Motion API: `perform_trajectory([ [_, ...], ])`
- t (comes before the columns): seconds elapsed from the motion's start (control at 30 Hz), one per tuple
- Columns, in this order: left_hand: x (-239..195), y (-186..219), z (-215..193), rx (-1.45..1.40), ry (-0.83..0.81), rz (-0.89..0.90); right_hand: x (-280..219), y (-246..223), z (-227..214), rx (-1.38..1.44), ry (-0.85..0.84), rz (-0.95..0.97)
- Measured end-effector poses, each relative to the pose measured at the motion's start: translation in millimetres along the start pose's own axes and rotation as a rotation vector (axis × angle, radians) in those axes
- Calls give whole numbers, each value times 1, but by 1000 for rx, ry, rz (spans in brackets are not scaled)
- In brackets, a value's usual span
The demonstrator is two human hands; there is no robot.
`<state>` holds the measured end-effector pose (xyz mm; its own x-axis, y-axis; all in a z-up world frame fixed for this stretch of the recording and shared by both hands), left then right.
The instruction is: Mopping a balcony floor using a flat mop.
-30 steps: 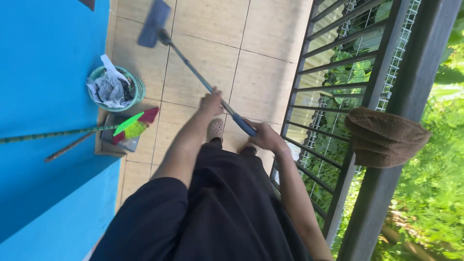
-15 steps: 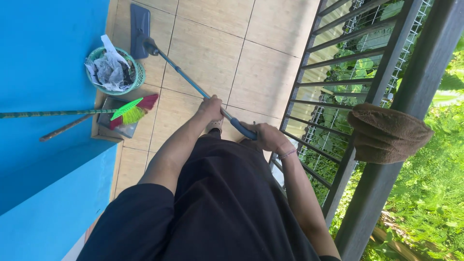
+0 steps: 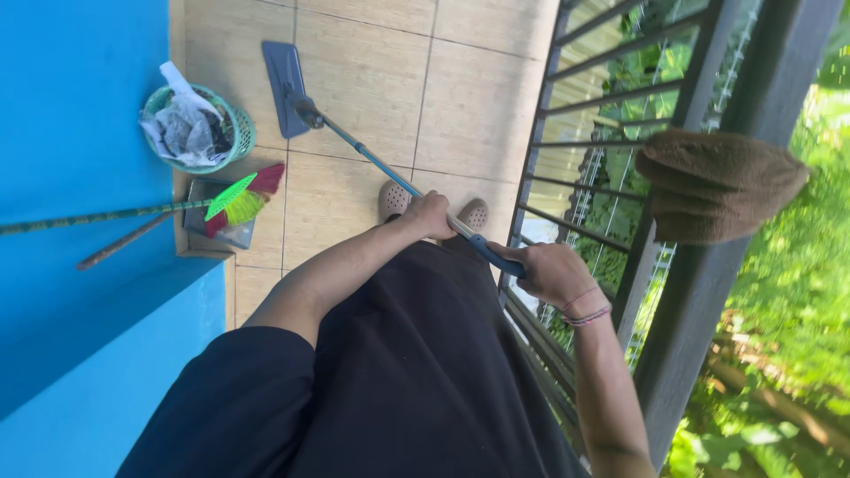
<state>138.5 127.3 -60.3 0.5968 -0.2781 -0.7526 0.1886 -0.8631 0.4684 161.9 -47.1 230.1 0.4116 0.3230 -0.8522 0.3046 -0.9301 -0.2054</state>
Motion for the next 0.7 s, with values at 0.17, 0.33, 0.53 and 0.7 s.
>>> perform_trajectory([
  [0.17,-62,89,-1,-37,-102,128,-67,31,36,56,4,153],
  [0.33,-65,154,63,51,-214,364,-145,42,82,138,-39,394],
  [0.53,-79,204,100,30,-405,741,-201,40,127,5,-92,556],
  [0.7,-67,203,95,63,-305,717,-204,54,134,6,105,519],
])
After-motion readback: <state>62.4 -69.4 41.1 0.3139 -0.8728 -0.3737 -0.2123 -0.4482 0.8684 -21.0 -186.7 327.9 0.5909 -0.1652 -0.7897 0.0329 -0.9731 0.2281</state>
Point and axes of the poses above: each hand's wrist, its own x-axis towards the middle knuckle, its own z-axis out of the palm, y = z × x, the point moved 1 cm from there along x, towards the middle knuckle, and after that the axes turned 1 degree about -y, right-handed, at the moved point
